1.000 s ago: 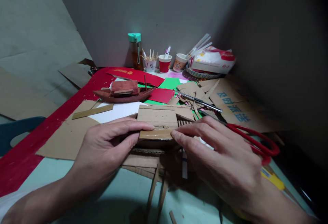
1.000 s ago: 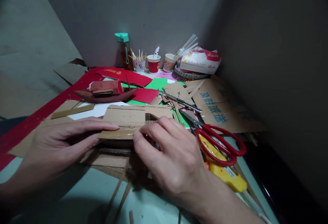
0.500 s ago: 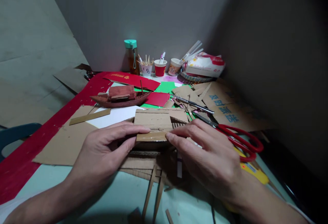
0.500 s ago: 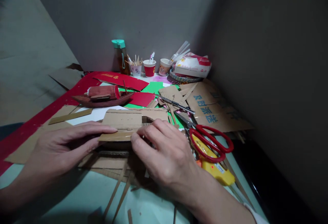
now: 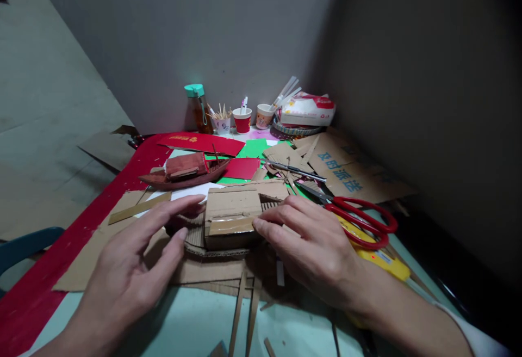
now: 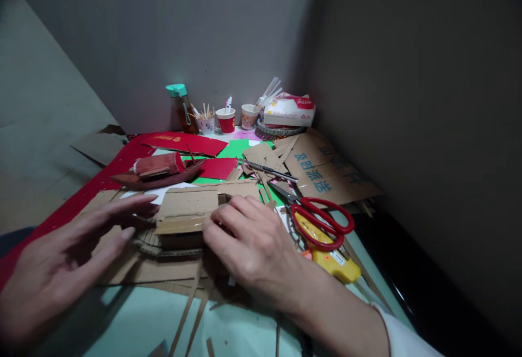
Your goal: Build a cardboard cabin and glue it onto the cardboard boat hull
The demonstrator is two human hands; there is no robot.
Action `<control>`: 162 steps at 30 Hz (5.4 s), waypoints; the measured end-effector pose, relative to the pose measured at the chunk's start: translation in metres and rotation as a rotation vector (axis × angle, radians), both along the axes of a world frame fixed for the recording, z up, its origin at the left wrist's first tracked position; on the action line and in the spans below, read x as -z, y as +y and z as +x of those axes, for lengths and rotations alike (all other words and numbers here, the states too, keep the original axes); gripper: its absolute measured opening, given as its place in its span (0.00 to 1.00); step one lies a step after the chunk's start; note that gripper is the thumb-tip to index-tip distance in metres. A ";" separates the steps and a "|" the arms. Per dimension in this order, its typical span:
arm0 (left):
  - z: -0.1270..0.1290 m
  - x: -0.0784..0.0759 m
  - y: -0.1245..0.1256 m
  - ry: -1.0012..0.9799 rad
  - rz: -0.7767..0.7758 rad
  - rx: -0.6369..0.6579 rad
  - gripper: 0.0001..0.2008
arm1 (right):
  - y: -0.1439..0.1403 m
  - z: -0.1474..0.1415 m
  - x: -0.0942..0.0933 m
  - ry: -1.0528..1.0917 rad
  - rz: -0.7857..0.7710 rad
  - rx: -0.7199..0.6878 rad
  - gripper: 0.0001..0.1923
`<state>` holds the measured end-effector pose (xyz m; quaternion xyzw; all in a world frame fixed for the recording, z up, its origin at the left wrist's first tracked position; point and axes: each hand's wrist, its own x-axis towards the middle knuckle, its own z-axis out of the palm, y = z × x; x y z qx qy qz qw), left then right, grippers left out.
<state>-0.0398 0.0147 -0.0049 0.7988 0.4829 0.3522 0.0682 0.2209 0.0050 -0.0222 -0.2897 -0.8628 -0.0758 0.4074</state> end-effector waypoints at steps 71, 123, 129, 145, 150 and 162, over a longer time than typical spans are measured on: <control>-0.061 0.003 -0.050 -1.506 -0.398 -0.290 0.13 | 0.052 -0.184 -0.094 -0.385 -0.658 -0.021 0.09; 0.066 -0.007 -0.079 -1.027 -0.587 -0.057 0.17 | -0.074 -0.056 -0.025 0.538 -1.135 -0.150 0.14; 0.051 -0.019 -0.076 -0.981 -0.469 0.003 0.11 | -0.082 -0.052 -0.032 0.408 -1.045 -0.027 0.14; 0.034 -0.022 -0.072 -0.802 -0.434 0.068 0.08 | -0.075 -0.034 -0.045 0.283 -0.897 0.088 0.15; 0.035 -0.023 -0.071 -0.801 -0.438 0.051 0.06 | -0.077 -0.027 -0.057 0.200 -0.891 0.096 0.15; 0.038 -0.025 -0.065 -0.557 -0.996 0.292 0.18 | -0.048 0.001 -0.069 0.213 -1.358 -0.204 0.08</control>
